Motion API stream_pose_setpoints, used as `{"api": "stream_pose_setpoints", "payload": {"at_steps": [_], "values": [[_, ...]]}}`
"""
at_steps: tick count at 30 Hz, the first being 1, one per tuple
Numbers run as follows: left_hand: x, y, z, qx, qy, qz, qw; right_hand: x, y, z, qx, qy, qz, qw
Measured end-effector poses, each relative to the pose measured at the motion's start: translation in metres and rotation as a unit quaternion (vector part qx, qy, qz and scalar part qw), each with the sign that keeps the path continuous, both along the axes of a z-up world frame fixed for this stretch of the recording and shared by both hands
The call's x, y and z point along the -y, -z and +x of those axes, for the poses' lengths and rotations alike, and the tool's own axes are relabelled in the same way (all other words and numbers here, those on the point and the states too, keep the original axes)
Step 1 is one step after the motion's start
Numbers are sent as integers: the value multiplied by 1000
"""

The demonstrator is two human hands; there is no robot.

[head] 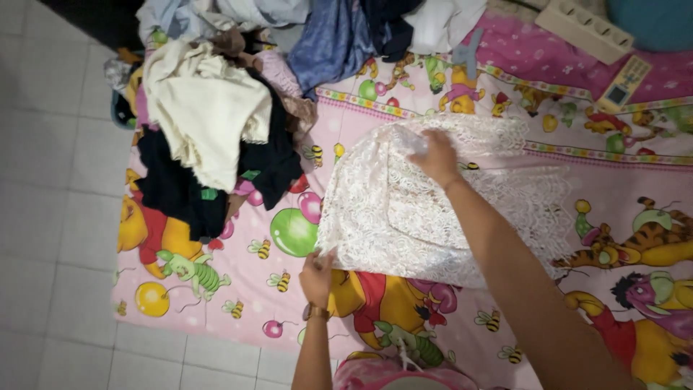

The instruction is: A person spreads out and folds a white lace garment into a neat square on a bed.

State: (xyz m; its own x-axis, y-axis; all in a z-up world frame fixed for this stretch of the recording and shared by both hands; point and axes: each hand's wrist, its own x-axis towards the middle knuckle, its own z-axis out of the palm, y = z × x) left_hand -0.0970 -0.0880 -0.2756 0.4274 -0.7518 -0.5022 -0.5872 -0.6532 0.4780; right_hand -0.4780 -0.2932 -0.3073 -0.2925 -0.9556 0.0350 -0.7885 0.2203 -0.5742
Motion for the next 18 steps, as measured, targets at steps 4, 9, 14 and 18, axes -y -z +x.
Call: {"api": "stream_pose_setpoints", "payload": {"at_steps": [4, 9, 14, 18], "values": [[5, 15, 10, 72, 63, -75, 993, 29, 18, -17, -136, -126, 114, 976], [-1, 20, 24, 44, 116, -182, 976, 29, -110, -29, 129, -151, 164, 966], [0, 17, 27, 37, 139, -163, 976, 49, -202, -52, 142, -33, 210, 967], [-2, 13, 28, 18, 152, -175, 973, 54, -192, -75, 279, 21, 40, 959]]}}
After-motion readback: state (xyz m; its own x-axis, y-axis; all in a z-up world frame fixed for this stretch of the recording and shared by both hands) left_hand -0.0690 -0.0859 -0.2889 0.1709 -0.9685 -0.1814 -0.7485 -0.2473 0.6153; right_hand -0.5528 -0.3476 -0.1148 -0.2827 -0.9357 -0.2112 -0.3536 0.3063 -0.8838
